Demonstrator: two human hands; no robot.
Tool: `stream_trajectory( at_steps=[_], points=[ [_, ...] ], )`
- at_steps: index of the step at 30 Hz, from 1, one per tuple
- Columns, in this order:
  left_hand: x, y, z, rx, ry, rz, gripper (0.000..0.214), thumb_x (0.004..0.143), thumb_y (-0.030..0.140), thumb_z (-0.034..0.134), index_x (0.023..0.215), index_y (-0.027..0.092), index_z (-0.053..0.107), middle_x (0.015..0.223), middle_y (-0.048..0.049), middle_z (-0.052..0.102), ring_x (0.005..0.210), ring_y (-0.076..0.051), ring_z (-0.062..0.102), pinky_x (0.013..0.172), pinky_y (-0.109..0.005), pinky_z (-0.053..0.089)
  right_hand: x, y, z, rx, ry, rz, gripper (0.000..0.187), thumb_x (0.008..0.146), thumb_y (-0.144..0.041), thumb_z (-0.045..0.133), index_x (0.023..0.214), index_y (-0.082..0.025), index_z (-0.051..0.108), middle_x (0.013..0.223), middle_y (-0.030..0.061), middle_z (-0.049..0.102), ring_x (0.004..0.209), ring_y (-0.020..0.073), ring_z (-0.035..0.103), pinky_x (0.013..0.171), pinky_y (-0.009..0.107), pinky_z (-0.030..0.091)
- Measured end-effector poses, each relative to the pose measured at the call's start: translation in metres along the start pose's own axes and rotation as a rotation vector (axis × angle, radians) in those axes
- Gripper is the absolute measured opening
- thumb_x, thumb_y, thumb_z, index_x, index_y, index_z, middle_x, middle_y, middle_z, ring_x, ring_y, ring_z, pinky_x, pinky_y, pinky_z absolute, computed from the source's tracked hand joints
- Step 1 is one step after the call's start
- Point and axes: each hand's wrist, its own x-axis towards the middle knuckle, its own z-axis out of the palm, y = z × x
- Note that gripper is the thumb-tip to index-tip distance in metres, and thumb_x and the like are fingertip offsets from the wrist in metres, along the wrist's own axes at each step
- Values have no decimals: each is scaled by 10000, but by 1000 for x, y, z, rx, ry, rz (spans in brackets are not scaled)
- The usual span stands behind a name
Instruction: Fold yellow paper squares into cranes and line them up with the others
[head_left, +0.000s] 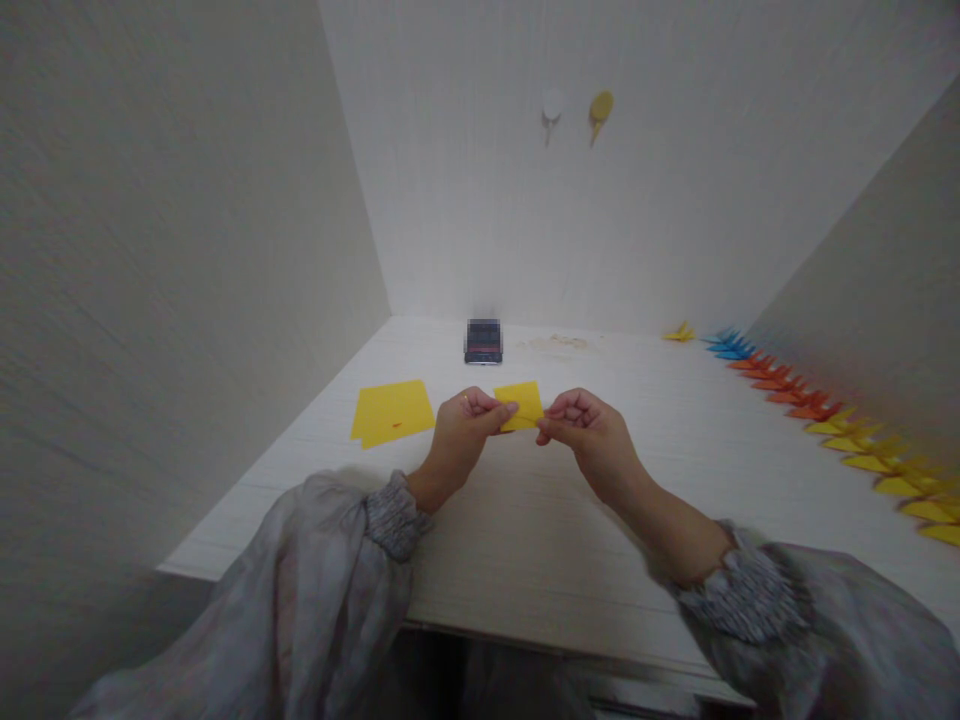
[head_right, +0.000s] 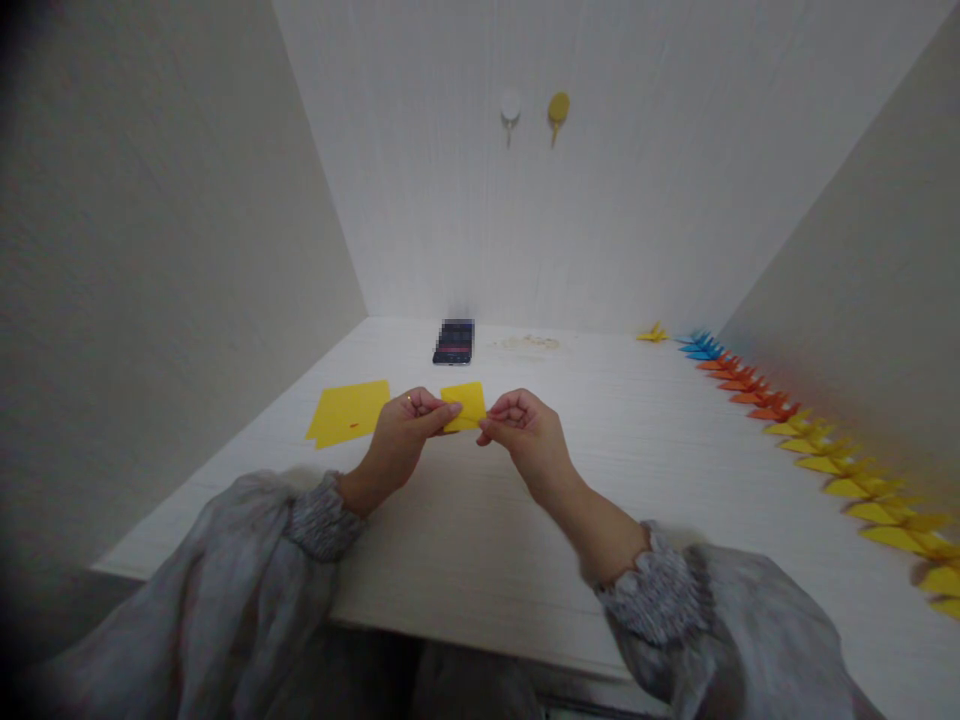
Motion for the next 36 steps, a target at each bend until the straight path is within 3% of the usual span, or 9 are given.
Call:
stream_trajectory(
  at_steps=[7, 20, 29, 36],
  points=[
    [2, -2, -1, -39, -44, -37, 285, 563, 302, 706, 633, 134, 486, 551, 32, 583, 520, -65, 548, 519, -187, 440, 1, 2, -2, 45, 11, -6, 196, 589, -148, 677, 669, -171, 499, 555, -52, 580, 483, 92, 564, 532, 241, 412],
    [1, -1, 0, -83, -2, -7, 307, 578, 248, 691, 559, 139, 405, 502, 53, 533, 467, -46, 497, 477, -173, 404, -1, 0, 0, 82, 12, 6, 212, 577, -122, 676, 664, -170, 489, 586, -48, 585, 482, 93, 567, 531, 246, 411],
    [1, 2, 0, -159, -89, 13, 315, 651, 221, 629, 780, 192, 344, 516, 67, 567, 492, -89, 561, 533, -223, 446, 0, 1, 0, 94, 16, 11, 203, 584, -117, 668, 672, -169, 493, 562, -55, 575, 472, 87, 559, 526, 236, 403],
    [0, 5, -1, -158, -159, 54, 274, 684, 226, 597, 802, 192, 352, 515, 77, 551, 488, -78, 557, 524, -201, 445, -1, 1, 0, 102, 14, 15, 201, 582, -107, 665, 667, -168, 493, 544, -62, 565, 462, 84, 554, 517, 230, 400]
  ],
)
